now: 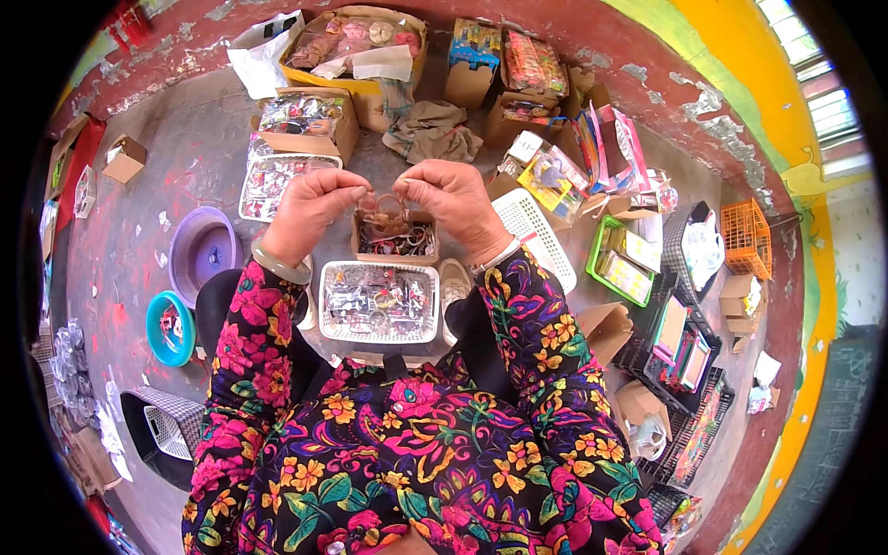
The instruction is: The person sits on the floor and repeatedly picks up small items from a white tray, places them into small clear plastic bags, and seals the bags. The person then places the sealed bags into a cardboard box.
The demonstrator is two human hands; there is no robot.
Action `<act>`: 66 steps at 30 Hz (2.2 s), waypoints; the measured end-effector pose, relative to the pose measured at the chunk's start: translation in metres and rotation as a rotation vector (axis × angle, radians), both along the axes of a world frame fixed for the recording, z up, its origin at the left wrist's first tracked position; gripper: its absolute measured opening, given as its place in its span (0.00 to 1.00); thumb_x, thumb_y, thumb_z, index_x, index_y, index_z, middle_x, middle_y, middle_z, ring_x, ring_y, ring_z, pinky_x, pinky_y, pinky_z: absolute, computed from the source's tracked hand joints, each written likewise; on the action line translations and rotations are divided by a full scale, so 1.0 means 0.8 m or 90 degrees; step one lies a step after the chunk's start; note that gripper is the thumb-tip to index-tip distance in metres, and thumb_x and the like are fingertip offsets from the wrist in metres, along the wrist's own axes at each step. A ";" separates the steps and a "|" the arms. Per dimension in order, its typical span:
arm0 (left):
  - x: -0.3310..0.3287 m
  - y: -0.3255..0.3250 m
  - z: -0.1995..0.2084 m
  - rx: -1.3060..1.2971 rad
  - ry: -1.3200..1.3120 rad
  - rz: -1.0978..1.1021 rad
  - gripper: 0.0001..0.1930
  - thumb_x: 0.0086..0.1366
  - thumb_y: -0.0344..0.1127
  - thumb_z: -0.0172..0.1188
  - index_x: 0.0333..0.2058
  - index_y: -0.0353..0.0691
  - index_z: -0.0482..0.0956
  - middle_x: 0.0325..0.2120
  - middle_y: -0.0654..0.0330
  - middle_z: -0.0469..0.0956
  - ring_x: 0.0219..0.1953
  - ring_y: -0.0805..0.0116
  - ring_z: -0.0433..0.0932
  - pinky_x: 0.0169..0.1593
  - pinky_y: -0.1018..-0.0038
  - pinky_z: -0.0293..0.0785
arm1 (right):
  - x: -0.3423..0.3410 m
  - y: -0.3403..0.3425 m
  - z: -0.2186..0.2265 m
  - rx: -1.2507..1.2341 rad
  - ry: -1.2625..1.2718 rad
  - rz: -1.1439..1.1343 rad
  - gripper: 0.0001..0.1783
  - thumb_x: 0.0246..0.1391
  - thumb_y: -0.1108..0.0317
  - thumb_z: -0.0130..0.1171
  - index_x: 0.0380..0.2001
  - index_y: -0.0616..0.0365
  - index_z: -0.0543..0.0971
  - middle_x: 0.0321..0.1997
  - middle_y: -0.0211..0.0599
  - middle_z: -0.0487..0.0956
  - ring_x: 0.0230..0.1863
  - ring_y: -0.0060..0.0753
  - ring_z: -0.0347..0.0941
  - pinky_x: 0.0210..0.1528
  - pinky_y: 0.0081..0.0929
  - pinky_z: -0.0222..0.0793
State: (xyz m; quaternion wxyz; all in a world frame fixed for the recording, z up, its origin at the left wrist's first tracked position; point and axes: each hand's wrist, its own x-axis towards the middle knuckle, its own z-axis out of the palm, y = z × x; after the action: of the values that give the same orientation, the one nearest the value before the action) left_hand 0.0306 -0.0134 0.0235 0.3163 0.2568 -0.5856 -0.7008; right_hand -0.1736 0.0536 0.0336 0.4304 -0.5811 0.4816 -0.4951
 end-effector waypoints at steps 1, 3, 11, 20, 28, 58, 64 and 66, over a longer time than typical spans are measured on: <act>-0.001 -0.001 0.000 0.003 0.015 -0.001 0.07 0.61 0.29 0.54 0.35 0.31 0.76 0.28 0.60 0.78 0.33 0.75 0.76 0.41 0.79 0.71 | 0.000 0.000 -0.001 0.006 -0.036 0.001 0.08 0.52 0.70 0.57 0.28 0.65 0.78 0.25 0.28 0.76 0.30 0.17 0.70 0.33 0.15 0.66; -0.002 0.000 0.003 0.045 0.037 0.007 0.08 0.61 0.31 0.54 0.35 0.32 0.76 0.27 0.61 0.78 0.33 0.76 0.75 0.42 0.79 0.69 | -0.001 0.002 0.001 0.026 -0.076 -0.006 0.08 0.52 0.70 0.57 0.29 0.65 0.78 0.26 0.28 0.77 0.30 0.17 0.71 0.34 0.15 0.67; -0.017 0.011 -0.007 0.176 0.057 0.028 0.06 0.58 0.31 0.58 0.34 0.35 0.77 0.28 0.64 0.78 0.33 0.77 0.74 0.41 0.80 0.67 | 0.005 -0.003 -0.005 0.046 -0.137 -0.002 0.07 0.51 0.71 0.57 0.28 0.65 0.78 0.26 0.30 0.77 0.29 0.18 0.70 0.34 0.15 0.66; -0.017 0.015 -0.002 0.178 0.044 0.069 0.07 0.57 0.29 0.58 0.33 0.32 0.79 0.27 0.59 0.79 0.32 0.74 0.75 0.40 0.80 0.69 | 0.007 -0.003 -0.010 0.050 -0.108 -0.056 0.06 0.50 0.72 0.58 0.29 0.65 0.79 0.26 0.29 0.78 0.29 0.16 0.70 0.33 0.14 0.65; -0.017 0.015 -0.006 0.074 0.000 0.101 0.07 0.58 0.29 0.58 0.33 0.30 0.79 0.27 0.59 0.79 0.30 0.76 0.76 0.38 0.81 0.71 | 0.009 -0.005 0.000 0.053 -0.158 -0.091 0.07 0.48 0.71 0.60 0.30 0.63 0.78 0.29 0.27 0.77 0.30 0.14 0.69 0.32 0.13 0.64; -0.016 0.012 -0.007 0.146 0.073 0.108 0.10 0.62 0.33 0.54 0.35 0.31 0.78 0.30 0.59 0.79 0.35 0.75 0.74 0.43 0.79 0.68 | -0.008 -0.011 -0.010 0.059 -0.235 -0.154 0.08 0.50 0.68 0.59 0.28 0.62 0.78 0.23 0.25 0.74 0.28 0.15 0.68 0.33 0.15 0.63; -0.016 0.014 -0.005 0.133 0.061 0.112 0.10 0.62 0.33 0.53 0.36 0.31 0.78 0.31 0.59 0.79 0.35 0.75 0.74 0.43 0.79 0.68 | 0.006 -0.012 -0.007 0.106 -0.241 -0.091 0.08 0.49 0.68 0.59 0.30 0.62 0.78 0.25 0.27 0.76 0.29 0.17 0.69 0.35 0.15 0.63; -0.020 0.013 -0.009 0.125 0.057 0.098 0.10 0.63 0.33 0.53 0.36 0.31 0.78 0.31 0.59 0.79 0.35 0.75 0.74 0.43 0.79 0.68 | 0.007 -0.010 -0.013 0.096 -0.199 -0.055 0.07 0.49 0.70 0.59 0.29 0.63 0.79 0.25 0.27 0.76 0.30 0.16 0.69 0.35 0.14 0.63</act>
State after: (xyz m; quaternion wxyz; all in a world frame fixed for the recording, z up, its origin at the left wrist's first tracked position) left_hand 0.0143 -0.0031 0.0164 0.3685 0.2992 -0.4778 -0.7392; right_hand -0.1682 0.0454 0.0230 0.5208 -0.4421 0.4691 -0.5596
